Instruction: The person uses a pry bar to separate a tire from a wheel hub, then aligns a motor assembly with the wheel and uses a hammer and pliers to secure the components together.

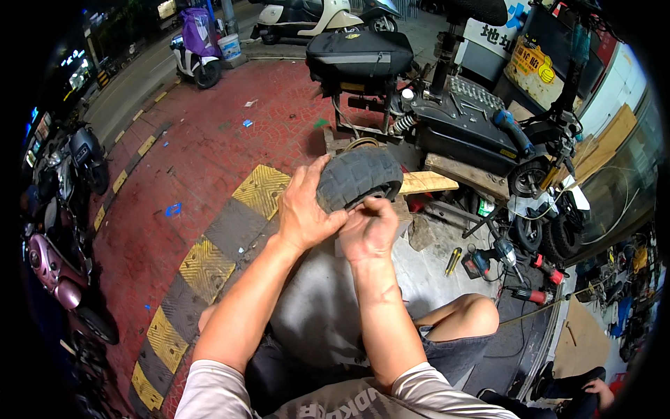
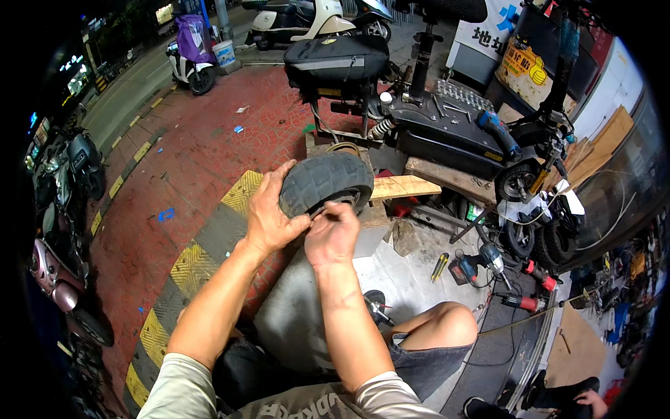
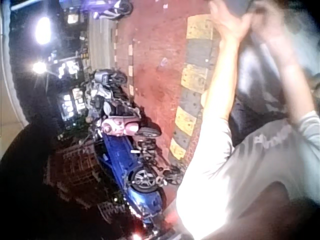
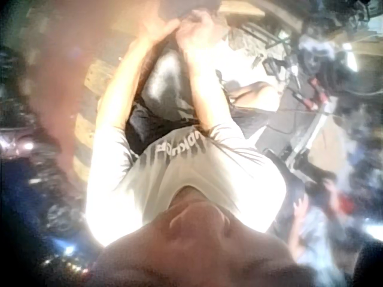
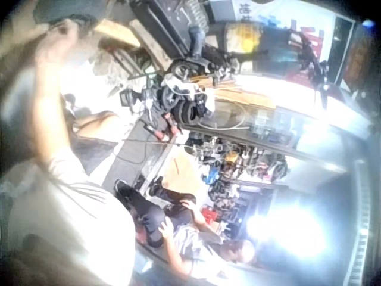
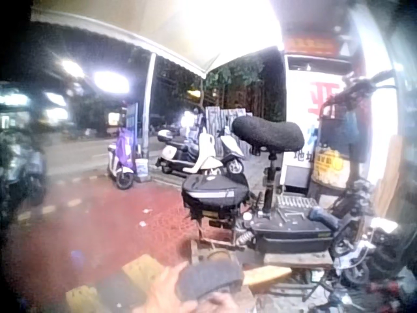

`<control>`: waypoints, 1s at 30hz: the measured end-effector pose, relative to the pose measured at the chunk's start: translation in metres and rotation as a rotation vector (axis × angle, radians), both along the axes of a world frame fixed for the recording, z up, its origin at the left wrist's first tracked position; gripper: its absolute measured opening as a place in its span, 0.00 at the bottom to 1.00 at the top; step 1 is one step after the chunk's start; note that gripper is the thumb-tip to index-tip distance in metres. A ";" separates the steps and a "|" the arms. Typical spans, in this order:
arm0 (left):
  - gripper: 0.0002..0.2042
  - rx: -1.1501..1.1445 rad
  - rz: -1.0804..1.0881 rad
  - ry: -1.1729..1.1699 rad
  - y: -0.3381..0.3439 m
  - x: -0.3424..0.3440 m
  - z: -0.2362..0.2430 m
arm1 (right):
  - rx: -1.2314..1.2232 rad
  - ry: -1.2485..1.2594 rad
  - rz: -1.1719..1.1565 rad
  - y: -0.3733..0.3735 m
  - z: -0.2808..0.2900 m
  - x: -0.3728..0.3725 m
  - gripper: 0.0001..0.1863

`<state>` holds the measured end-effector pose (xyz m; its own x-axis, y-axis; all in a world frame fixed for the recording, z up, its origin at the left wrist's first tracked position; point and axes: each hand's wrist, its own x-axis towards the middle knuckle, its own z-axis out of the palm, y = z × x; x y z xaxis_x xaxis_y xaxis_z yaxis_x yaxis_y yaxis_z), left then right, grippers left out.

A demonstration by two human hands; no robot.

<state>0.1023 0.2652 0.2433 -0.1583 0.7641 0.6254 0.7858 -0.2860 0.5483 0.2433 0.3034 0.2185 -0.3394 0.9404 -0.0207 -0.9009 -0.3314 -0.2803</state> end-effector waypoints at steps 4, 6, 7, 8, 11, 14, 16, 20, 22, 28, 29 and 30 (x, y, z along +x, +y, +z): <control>0.49 -0.010 0.013 -0.014 0.005 0.001 0.002 | 0.168 -0.336 0.000 -0.013 -0.029 -0.003 0.31; 0.49 -0.005 0.006 -0.024 0.003 -0.003 0.001 | 0.288 -0.370 0.106 -0.013 -0.029 0.006 0.32; 0.48 -0.016 0.010 -0.025 0.003 -0.004 0.000 | 0.347 -0.386 0.160 -0.014 -0.028 0.012 0.33; 0.48 -0.022 0.006 -0.024 0.004 -0.002 0.000 | 0.438 -0.560 0.158 -0.013 -0.040 0.019 0.35; 0.47 -0.038 -0.008 -0.046 0.007 0.001 0.005 | 0.699 -0.999 0.121 -0.015 -0.055 0.037 0.37; 0.48 -0.076 -0.041 -0.079 0.011 -0.005 0.006 | 1.297 -1.553 -0.123 -0.016 -0.050 0.075 0.29; 0.48 -0.105 -0.025 -0.097 0.010 -0.009 0.007 | 1.461 -1.923 0.040 -0.023 -0.032 0.089 0.26; 0.47 -0.061 0.026 -0.097 0.020 -0.011 0.005 | 0.988 -1.952 0.237 -0.019 -0.017 0.094 0.22; 0.47 -0.057 0.042 -0.078 0.025 -0.006 0.005 | 0.608 -1.473 0.131 -0.009 -0.024 0.081 0.20; 0.46 -0.133 0.028 -0.094 0.030 0.015 0.021 | 0.469 0.046 0.374 0.059 -0.080 0.041 0.33; 0.46 -0.129 0.052 -0.103 0.026 0.007 0.016 | 0.385 -0.078 0.387 0.044 -0.074 0.032 0.33; 0.46 -0.126 0.078 -0.115 0.021 -0.002 0.010 | 0.349 -0.299 0.312 0.017 -0.048 0.019 0.32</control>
